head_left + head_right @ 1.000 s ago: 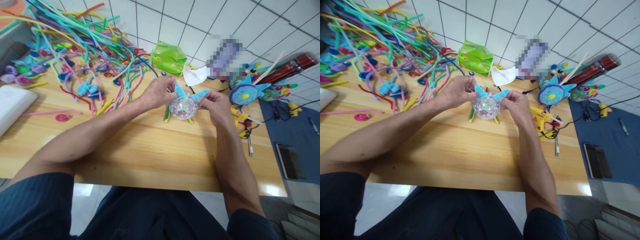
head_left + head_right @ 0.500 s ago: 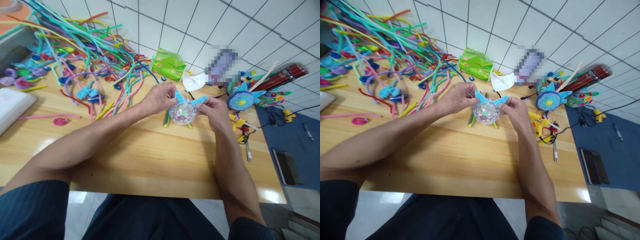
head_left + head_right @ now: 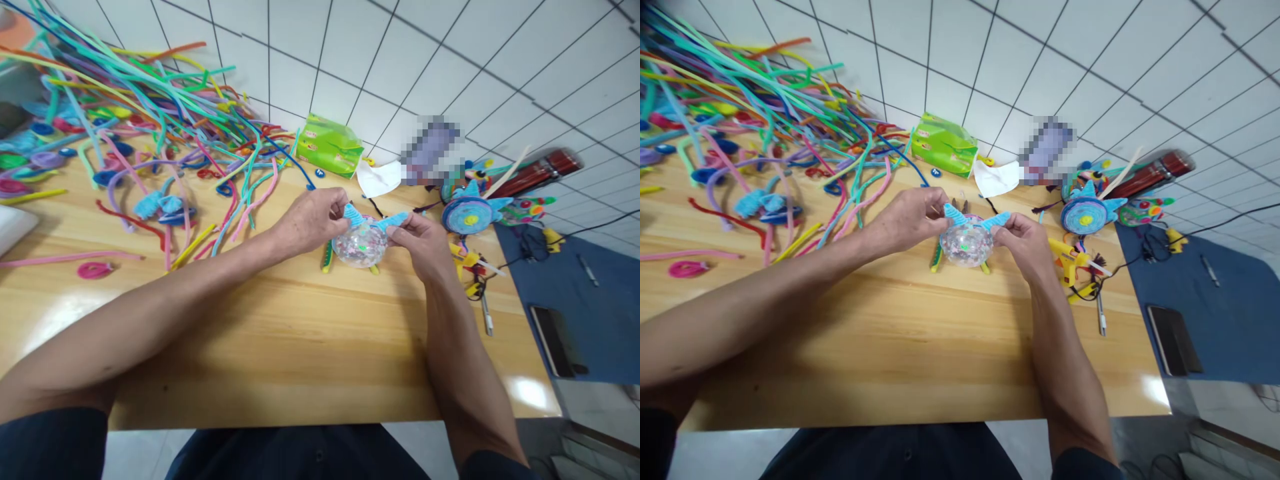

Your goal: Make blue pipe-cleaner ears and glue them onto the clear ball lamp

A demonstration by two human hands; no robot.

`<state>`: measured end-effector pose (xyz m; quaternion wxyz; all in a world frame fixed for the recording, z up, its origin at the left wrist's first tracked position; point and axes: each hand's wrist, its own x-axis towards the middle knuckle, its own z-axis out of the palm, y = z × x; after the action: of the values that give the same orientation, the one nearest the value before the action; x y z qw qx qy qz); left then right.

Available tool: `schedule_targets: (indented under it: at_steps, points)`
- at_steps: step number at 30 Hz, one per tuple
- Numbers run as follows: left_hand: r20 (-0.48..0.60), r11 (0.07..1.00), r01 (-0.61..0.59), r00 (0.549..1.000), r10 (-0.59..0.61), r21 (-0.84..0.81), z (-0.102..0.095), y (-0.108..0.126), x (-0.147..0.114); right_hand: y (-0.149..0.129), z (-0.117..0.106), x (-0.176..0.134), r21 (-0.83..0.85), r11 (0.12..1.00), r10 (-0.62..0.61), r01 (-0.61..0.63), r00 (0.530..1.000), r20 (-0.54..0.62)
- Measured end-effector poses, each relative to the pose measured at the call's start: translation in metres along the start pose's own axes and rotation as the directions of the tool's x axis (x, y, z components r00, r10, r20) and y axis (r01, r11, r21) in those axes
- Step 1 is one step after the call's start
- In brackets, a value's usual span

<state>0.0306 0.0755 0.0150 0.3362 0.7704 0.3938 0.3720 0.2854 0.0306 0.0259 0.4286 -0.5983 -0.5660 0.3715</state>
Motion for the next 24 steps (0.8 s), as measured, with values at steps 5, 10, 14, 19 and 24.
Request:
schedule_targets:
  at_steps: [5,10,14,19,24]
  points:
    - [-0.011,0.999,-0.020,1.000,0.020,0.026,0.0009,-0.0037,0.0013,-0.0024,0.0012,-0.0012,0.005,1.000,0.020,-0.020,1.000,0.005]
    - [0.001,1.000,-0.025,1.000,0.025,-0.016,0.0020,-0.0065,0.0017,-0.0035,0.0030,-0.0015,0.032,0.999,0.029,-0.029,1.000,-0.008]
    - [0.009,0.999,-0.020,1.000,0.020,-0.049,0.0014,-0.0064,0.0014,-0.0032,0.0027,-0.0017,0.036,0.998,0.045,-0.045,0.999,-0.003]
    - [0.031,0.993,0.000,1.000,0.004,-0.118,-0.0005,-0.0047,0.0013,-0.0019,0.0009,-0.0013,0.012,0.999,0.043,-0.043,0.999,0.019]
    - [0.026,0.993,0.024,0.999,-0.021,-0.118,-0.0009,-0.0032,0.0011,-0.0018,-0.0002,-0.0004,0.008,0.999,0.032,-0.033,0.998,0.045]
